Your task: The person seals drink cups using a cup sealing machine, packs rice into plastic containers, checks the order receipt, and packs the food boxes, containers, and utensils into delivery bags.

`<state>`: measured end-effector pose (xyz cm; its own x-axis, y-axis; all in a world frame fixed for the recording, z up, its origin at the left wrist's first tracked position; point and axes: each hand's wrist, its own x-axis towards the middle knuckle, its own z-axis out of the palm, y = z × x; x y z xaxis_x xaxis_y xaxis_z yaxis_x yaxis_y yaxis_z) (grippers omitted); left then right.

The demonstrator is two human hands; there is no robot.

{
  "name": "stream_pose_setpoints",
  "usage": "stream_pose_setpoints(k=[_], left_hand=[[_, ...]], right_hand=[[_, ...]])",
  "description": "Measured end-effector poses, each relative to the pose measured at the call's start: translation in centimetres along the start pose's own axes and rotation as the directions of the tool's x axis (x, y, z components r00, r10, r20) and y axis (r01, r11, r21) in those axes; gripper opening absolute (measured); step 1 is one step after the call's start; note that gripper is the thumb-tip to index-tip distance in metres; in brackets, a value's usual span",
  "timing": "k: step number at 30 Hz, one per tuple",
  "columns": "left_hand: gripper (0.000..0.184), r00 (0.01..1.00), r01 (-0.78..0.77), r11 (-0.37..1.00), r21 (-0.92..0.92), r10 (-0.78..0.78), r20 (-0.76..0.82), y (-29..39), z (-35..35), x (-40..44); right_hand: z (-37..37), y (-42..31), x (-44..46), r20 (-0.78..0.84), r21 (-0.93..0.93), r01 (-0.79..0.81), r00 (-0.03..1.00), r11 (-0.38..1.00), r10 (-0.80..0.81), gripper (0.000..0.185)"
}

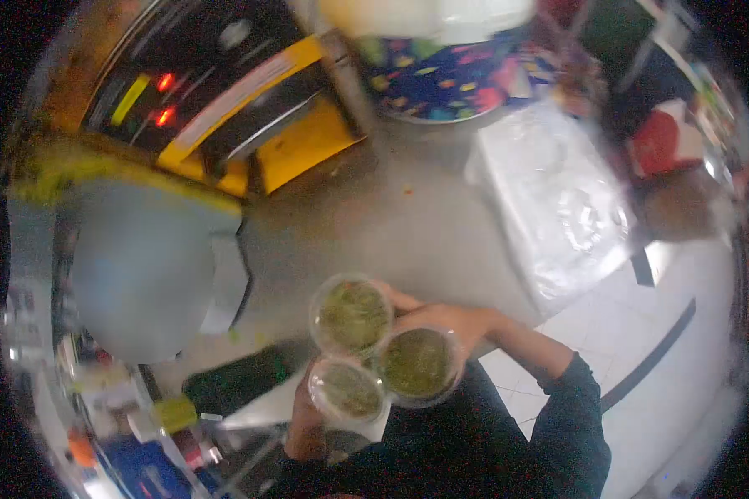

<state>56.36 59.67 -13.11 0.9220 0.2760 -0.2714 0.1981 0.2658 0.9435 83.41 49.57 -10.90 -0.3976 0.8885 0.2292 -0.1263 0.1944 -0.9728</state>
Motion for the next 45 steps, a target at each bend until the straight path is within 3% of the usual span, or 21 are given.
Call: stream_pose_setpoints(k=[3,6,13,16,19,22,26,28,31,33,37,40,42,45], left_hand=[[0.08,0.999,-0.015,0.999,-0.033,0.013,-0.049,-0.7,1.9,-1.9],[0.081,1.0,0.006,0.999,-0.047,-0.005,0.011,-0.1,3.7,-1.8],[0.084,0.944,0.023,1.0,-0.012,-0.018,0.329,3.8,15.6,8.2],[0.085,0.861,0.025,1.0,-0.007,-0.018,0.509,3.9,25.3,14.9],[0.087,0.747,0.012,0.999,-0.033,0.013,0.665,3.8,39.1,22.7],[0.088,0.624,-0.002,0.999,-0.048,0.039,0.78,3.9,52.6,29.1],[0.09,0.481,-0.014,0.997,-0.081,0.078,0.873,5.0,67.9,37.1],[0.091,0.481,0.009,0.996,-0.088,0.072,0.873,4.4,73.1,40.2],[0.092,0.468,0.01,0.993,-0.114,0.096,0.879,3.7,82.3,48.0],[0.093,0.443,0.009,0.993,-0.12,0.104,0.891,3.8,88.7,53.8],[0.095,0.331,0.028,0.988,-0.15,0.132,0.934,5.1,102.0,64.2],[0.096,0.192,0.037,0.98,-0.198,0.187,0.963,6.9,113.7,71.4],[0.097,0.101,0.047,0.97,-0.238,0.232,0.967,7.9,121.3,76.1],[0.098,-0.007,0.007,0.959,-0.282,0.282,0.959,8.6,131.4,82.3]], right_hand=[[0.0,-1.0,-1.5,-0.08,0.05,0.112,0.991,0.992,-0.108,0.081],[-0.3,-3.4,-4.5,-0.159,-0.118,0.245,0.952,0.962,-0.262,0.089],[-0.1,-14.6,-20.5,-0.522,-0.163,0.209,0.811,0.964,-0.264,0.088],[1.2,-18.6,-31.3,-0.683,-0.143,0.21,0.687,0.967,-0.25,0.087],[1.7,-22.8,-44.1,-0.778,-0.186,0.063,0.601,0.98,-0.186,0.087],[0.5,-26.6,-55.6,-0.803,-0.311,0.04,0.524,0.95,-0.285,0.089],[-2.2,-29.2,-68.4,-0.875,-0.263,0.061,0.405,0.963,-0.265,0.094],[-5.0,-29.1,-74.8,-0.898,-0.24,0.072,0.362,0.968,-0.249,0.097],[-10.7,-29.6,-84.7,-0.856,-0.373,0.064,0.361,0.926,-0.37,0.085],[-14.6,-29.1,-92.2,-0.938,-0.208,0.105,0.262,0.973,-0.229,0.072],[-21.4,-31.5,-102.9,-0.966,-0.12,0.152,-0.248,0.981,-0.079,0.05],[-22.6,-35.7,-111.5,-0.912,-0.09,0.388,-0.402,0.917,0.081,0.042],[-25.4,-40.0,-115.7,-0.869,-0.132,0.243,-0.494,0.961,0.005,0.039],[-30.7,-42.4,-123.9,-0.837,-0.255,0.27,-0.543,0.929,-0.072,0.039]])
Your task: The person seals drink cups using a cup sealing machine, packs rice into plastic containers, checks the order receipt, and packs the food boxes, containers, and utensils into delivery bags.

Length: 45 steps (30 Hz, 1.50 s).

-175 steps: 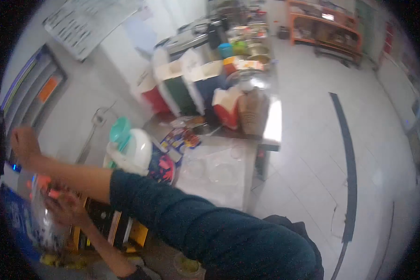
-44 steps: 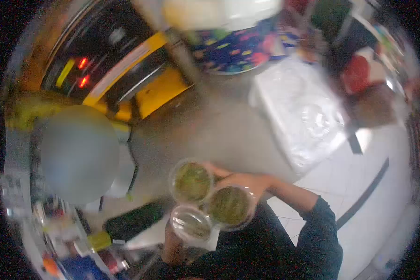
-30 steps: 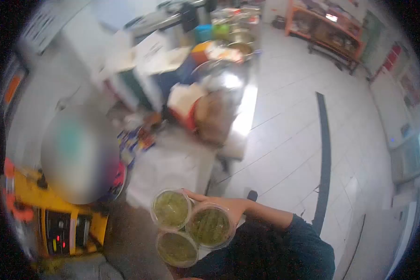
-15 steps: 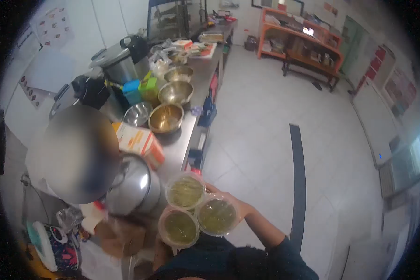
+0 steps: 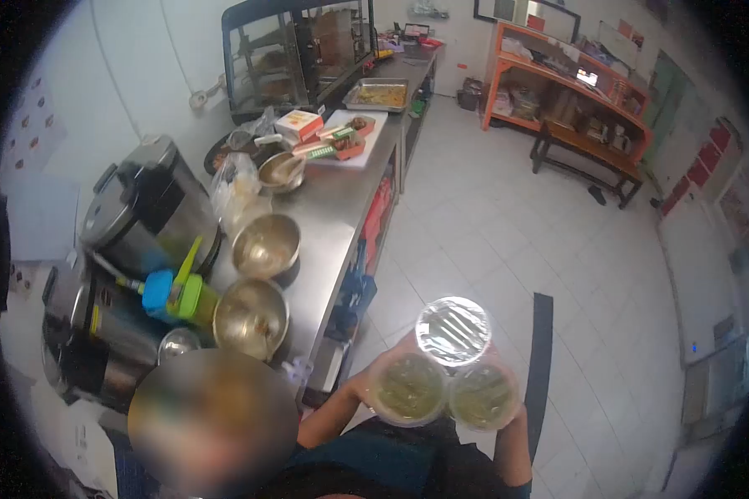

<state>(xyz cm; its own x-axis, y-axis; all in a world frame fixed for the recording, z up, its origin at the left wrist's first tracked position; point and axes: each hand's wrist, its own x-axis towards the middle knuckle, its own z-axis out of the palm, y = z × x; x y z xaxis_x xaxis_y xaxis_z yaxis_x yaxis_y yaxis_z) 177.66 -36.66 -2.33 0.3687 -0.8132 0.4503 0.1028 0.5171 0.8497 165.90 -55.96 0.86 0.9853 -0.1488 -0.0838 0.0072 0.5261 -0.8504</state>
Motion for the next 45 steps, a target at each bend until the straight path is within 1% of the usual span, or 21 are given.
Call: stream_pose_setpoints(k=[3,4,5,8,10,12,15,18,22,26,28,31,33,34,37,38,41,42,43,44,45], left_hand=[[0.098,0.997,0.046,0.978,0.204,-0.056,0.045,-1.0,-5.8,8.1],[0.097,0.985,0.175,0.984,0.029,-0.175,-0.008,-1.0,-7.7,9.7],[0.095,0.991,0.126,0.992,-0.002,-0.126,-0.051,-1.2,-9.9,12.1],[0.092,0.983,-0.003,0.999,-0.049,-0.006,-0.186,-1.4,-16.7,18.5],[0.091,0.961,-0.006,1.0,-0.006,0.004,-0.276,-2.0,-21.3,21.7],[0.091,0.938,0.002,0.999,0.035,0.01,-0.347,-3.2,-26.3,25.2],[0.09,0.904,0.011,0.995,0.096,0.031,-0.427,-5.3,-34.3,30.1],[0.09,0.9,0.052,0.985,0.166,0.026,-0.435,-6.8,-42.9,36.4],[0.089,0.949,0.08,0.954,0.288,0.016,-0.316,-7.2,-53.4,47.8],[0.088,0.987,0.067,0.905,0.419,0.0,-0.158,-8.4,-62.6,59.6],[0.088,0.994,0.059,0.885,0.461,-0.007,-0.112,-9.9,-67.5,64.7],[0.086,0.986,0.063,0.895,0.442,0.011,-0.163,-13.2,-75.0,70.7],[0.084,0.974,0.088,0.916,0.392,0.004,-0.227,-14.2,-79.1,74.0],[0.084,0.956,0.064,0.843,0.534,0.102,-0.274,-14.3,-81.0,75.4],[0.084,0.847,0.165,0.812,0.56,0.174,-0.502,-15.5,-86.8,78.4],[0.09,0.843,0.165,0.814,0.557,0.176,-0.508,-15.4,-88.7,79.6],[0.095,0.671,0.169,0.897,0.409,0.199,-0.714,-16.9,-94.5,82.7],[0.092,0.607,0.182,0.827,0.532,0.331,-0.722,-18.4,-96.8,83.4],[0.089,0.55,0.164,0.866,0.472,0.316,-0.773,-19.1,-99.1,84.2],[0.087,0.493,0.144,0.902,0.407,0.291,-0.82,-19.9,-101.3,85.0],[0.084,0.435,0.114,0.932,0.343,0.264,-0.861,-20.5,-103.5,85.7]], right_hand=[[-4.5,-2.4,9.2,0.044,0.001,0.086,0.995,0.996,-0.086,0.05],[-5.7,-3.4,12.6,0.048,0.0,0.057,0.997,0.998,-0.057,0.054],[-6.8,-4.5,16.0,0.054,0.0,0.016,0.998,1.0,-0.016,0.059],[-9.0,-7.2,27.9,0.053,0.005,-0.221,0.974,0.975,0.22,0.072],[-10.1,-8.5,36.1,0.041,-0.005,-0.411,0.911,0.912,0.411,0.081],[-11.2,-9.2,44.1,0.081,-0.031,-0.484,0.871,0.875,0.485,0.087],[-13.0,-9.9,55.1,0.252,-0.106,-0.381,0.883,0.919,0.395,0.088],[-14.6,-11.5,65.6,0.435,-0.185,-0.163,0.871,0.969,0.23,0.09],[-16.8,-16.3,78.4,0.626,-0.24,0.201,0.78,0.95,-0.007,0.092],[-20.5,-21.4,88.9,0.683,-0.219,0.423,0.71,0.879,-0.171,0.094],[-22.5,-22.6,94.7,0.659,-0.219,0.424,0.729,0.879,-0.187,0.095],[-25.3,-23.9,105.0,0.584,-0.247,0.251,0.809,0.936,-0.063,0.106],[-27.4,-24.4,112.5,0.642,-0.275,0.196,0.766,0.941,0.028,0.108],[-28.4,-24.4,116.8,0.673,-0.287,0.175,0.736,0.942,0.069,0.109],[-29.4,-23.5,130.2,0.805,-0.29,0.041,0.55,0.956,0.221,0.109],[-29.6,-22.6,134.4,0.835,-0.301,0.045,0.495,0.953,0.24,0.109],[-29.7,-19.4,147.5,0.893,-0.361,0.044,0.304,0.931,0.332,0.108],[-29.4,-18.0,152.1,0.899,-0.39,0.03,0.231,0.92,0.373,0.108],[-27.5,-17.5,155.3,0.899,-0.413,0.01,0.161,0.911,0.407,0.108],[-26.1,-17.8,158.3,0.912,-0.39,-0.027,0.129,0.921,0.39,0.087],[-26.4,-15.9,161.5,0.827,-0.496,-0.206,0.183,0.843,0.532,0.081]])
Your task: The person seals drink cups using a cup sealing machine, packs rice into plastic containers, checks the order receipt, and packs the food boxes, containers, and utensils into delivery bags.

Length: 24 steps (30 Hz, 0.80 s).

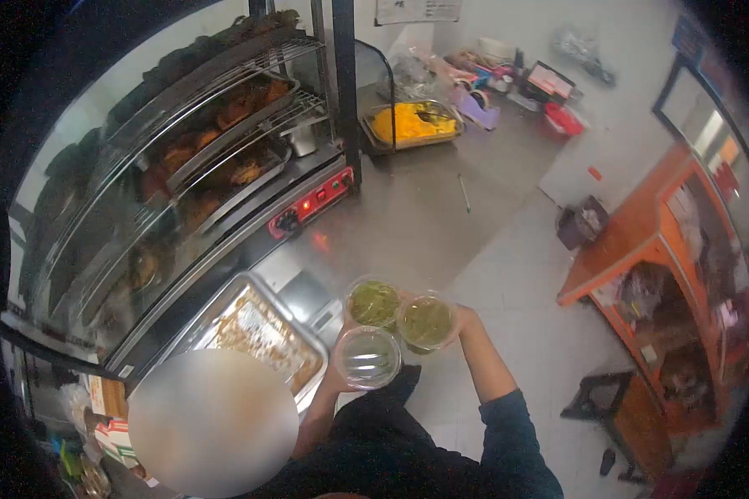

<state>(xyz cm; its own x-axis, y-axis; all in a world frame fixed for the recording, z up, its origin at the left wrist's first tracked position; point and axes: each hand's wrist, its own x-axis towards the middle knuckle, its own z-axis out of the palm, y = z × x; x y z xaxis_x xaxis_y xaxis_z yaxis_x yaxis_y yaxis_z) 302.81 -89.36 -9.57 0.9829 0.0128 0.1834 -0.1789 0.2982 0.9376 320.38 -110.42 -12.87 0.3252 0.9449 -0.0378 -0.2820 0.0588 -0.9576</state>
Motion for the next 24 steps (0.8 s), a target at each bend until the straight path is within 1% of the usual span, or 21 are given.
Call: stream_pose_setpoints(k=[1,4,5,6,8,9,12,13,15,18,19,20,21,22,23,24], left_hand=[[0.08,0.993,0.094,0.986,-0.138,-0.103,-0.061,-1.3,0.0,2.2],[0.08,0.984,0.03,0.999,-0.02,-0.033,-0.174,-3.9,-0.6,9.4],[0.082,0.981,-0.08,0.997,0.001,0.079,-0.176,-5.0,-1.2,11.6],[0.082,0.977,-0.101,0.99,0.103,0.119,-0.18,-6.3,-2.2,13.8],[0.082,0.972,-0.091,0.952,0.293,0.148,-0.181,-8.3,-3.6,16.5],[0.08,0.964,-0.088,0.943,0.32,0.161,-0.211,-8.0,-3.7,18.1],[0.09,0.969,-0.009,0.918,0.397,0.106,-0.225,-8.6,-5.1,21.5],[0.094,0.966,0.041,0.947,0.32,0.044,-0.253,-7.7,-4.9,22.6],[0.097,0.979,0.077,0.915,0.396,0.005,-0.202,-8.0,-6.0,23.1],[0.08,0.979,0.112,0.955,0.276,-0.057,-0.198,-7.1,-6.0,23.3],[0.082,0.981,0.109,0.953,0.283,-0.056,-0.188,-6.9,-6.0,23.3],[0.083,0.983,0.104,0.951,0.292,-0.053,-0.178,-6.8,-5.6,22.9],[0.084,0.974,0.141,0.967,0.211,-0.097,-0.206,-6.8,-5.0,22.5],[0.085,0.962,0.174,0.976,0.127,-0.141,-0.234,-6.9,-4.3,22.1],[0.085,0.959,0.139,0.986,0.095,-0.11,-0.259,-6.9,-3.8,22.1],[0.084,0.95,0.132,0.988,0.082,-0.102,-0.295,-6.8,-3.4,21.6]], right_hand=[[-3.6,0.4,1.8,0.01,0.021,-0.033,0.999,0.999,0.033,0.08],[-11.7,0.1,7.0,0.115,-0.013,-0.052,0.992,0.999,0.053,0.079],[-14.1,-0.1,8.7,0.149,-0.019,-0.055,0.987,0.998,0.057,0.079],[-16.1,-0.4,10.3,0.186,-0.029,-0.061,0.98,0.998,0.065,0.079],[-19.6,-1.3,13.3,0.26,-0.049,-0.069,0.962,0.996,0.08,0.078],[-21.1,-1.8,14.6,0.297,-0.058,-0.072,0.951,0.996,0.087,0.078],[-24.8,-3.6,18.0,0.417,-0.107,-0.083,0.901,0.991,0.12,0.077],[-25.7,-4.1,18.9,0.46,-0.121,-0.087,0.878,0.989,0.133,0.077],[-26.9,-4.9,20.2,0.538,-0.151,-0.085,0.829,0.985,0.154,0.077],[-27.7,-5.8,20.6,0.624,-0.175,-0.072,0.764,0.982,0.167,0.076],[-27.6,-6.0,20.5,0.638,-0.166,-0.065,0.754,0.984,0.157,0.076],[-27.3,-6.2,20.2,0.644,-0.161,-0.045,0.752,0.986,0.139,0.075],[-27.1,-6.5,20.0,0.65,-0.155,-0.024,0.75,0.988,0.121,0.074],[-26.6,-7.0,19.9,0.663,-0.095,0.008,0.746,0.995,0.057,0.074],[-26.2,-7.2,19.8,0.672,-0.033,0.046,0.74,0.998,-0.012,0.073],[-26.0,-7.3,19.2,0.622,-0.006,-0.045,0.782,0.999,0.039,0.074]])
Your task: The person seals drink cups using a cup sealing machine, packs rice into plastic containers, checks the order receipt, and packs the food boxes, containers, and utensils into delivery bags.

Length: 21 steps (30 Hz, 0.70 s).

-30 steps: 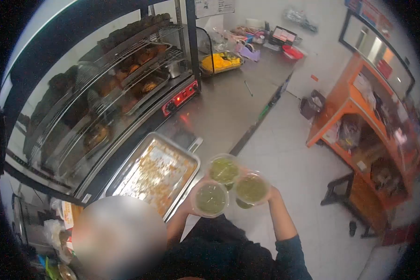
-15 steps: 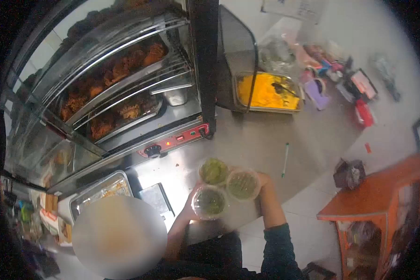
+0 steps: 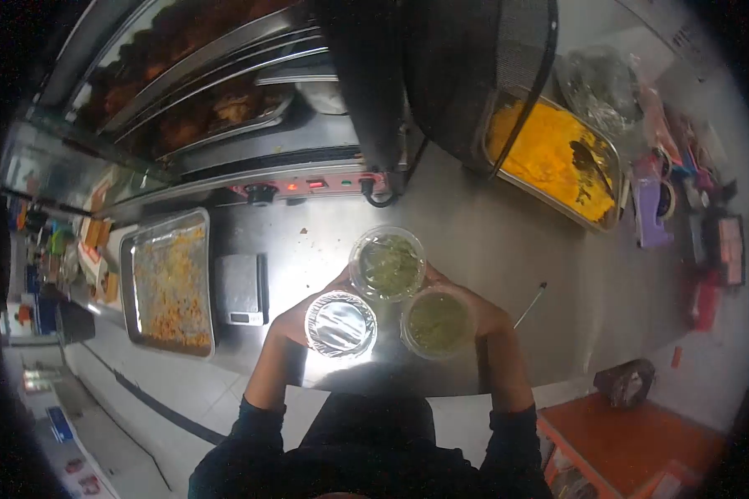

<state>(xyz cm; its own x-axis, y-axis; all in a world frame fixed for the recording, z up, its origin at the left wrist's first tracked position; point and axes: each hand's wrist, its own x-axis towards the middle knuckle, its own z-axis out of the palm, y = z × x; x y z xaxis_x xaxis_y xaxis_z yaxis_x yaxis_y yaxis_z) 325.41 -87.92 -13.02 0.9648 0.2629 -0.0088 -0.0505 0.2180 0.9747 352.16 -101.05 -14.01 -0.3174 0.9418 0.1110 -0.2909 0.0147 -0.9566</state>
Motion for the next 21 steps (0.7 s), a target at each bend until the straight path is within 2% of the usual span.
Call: stream_pose_setpoints(k=[3,4,6,8,11,13,14,15,17,18,19,21], left_hand=[[0.082,0.992,-0.012,0.999,-0.033,0.008,-0.125,0.2,1.3,-1.6],[0.083,0.984,-0.022,1.0,-0.018,0.019,-0.176,0.2,1.8,-2.0],[0.085,0.944,-0.036,0.997,0.071,0.058,-0.324,-0.7,3.1,-2.6],[0.09,0.881,-0.025,0.971,0.24,0.135,-0.454,-1.5,4.0,-3.2],[0.097,0.814,0.065,0.837,0.544,0.271,-0.514,0.3,4.9,-4.5],[0.098,0.786,0.084,0.859,0.504,0.254,-0.564,0.6,4.5,-7.1],[0.099,0.774,0.094,0.871,0.483,0.241,-0.585,1.0,4.1,-8.6],[0.082,0.722,0.079,0.913,0.401,0.225,-0.655,3.2,4.4,-10.2],[0.076,0.701,0.036,0.943,0.33,0.211,-0.682,4.0,2.6,-13.9],[0.073,0.695,0.014,0.956,0.292,0.201,-0.69,4.5,1.4,-15.6],[0.059,0.667,-0.055,0.952,0.3,0.259,-0.699,6.0,0.8,-17.1],[0.056,0.624,-0.073,0.972,0.224,0.22,-0.75,8.4,-1.2,-20.3]], right_hand=[[1.7,0.8,-1.5,-0.153,0.127,-0.085,0.983,0.988,0.104,0.078],[1.7,2.4,-2.3,-0.2,0.103,-0.074,0.975,0.992,0.094,0.082],[2.9,3.0,-2.6,-0.28,-0.072,-0.034,0.96,0.997,0.013,0.089],[4.8,1.9,-2.4,-0.318,-0.367,0.019,0.937,0.93,-0.144,0.098],[7.8,-2.4,-3.8,-0.481,-0.371,-0.2,0.877,0.907,-0.004,0.102],[5.2,-1.1,-7.8,-0.519,-0.755,-0.333,0.83,0.565,-0.204,0.093],[3.8,-1.9,-9.8,-0.585,-0.744,-0.397,0.775,0.537,-0.239,0.087],[4.6,-5.1,-9.9,-0.739,-0.645,-0.538,0.619,0.542,-0.265,0.073],[6.6,-11.4,-7.6,-0.802,-0.596,-0.615,0.423,0.516,-0.421,0.052],[6.7,-12.2,-5.2,-0.69,-0.722,-0.412,0.384,0.556,-0.613,0.042],[7.2,-13.1,-2.5,-0.569,-0.823,-0.199,0.285,0.533,-0.772,0.033],[11.9,-15.1,5.1,-0.514,-0.858,-0.192,0.367,0.477,-0.775,0.02]])
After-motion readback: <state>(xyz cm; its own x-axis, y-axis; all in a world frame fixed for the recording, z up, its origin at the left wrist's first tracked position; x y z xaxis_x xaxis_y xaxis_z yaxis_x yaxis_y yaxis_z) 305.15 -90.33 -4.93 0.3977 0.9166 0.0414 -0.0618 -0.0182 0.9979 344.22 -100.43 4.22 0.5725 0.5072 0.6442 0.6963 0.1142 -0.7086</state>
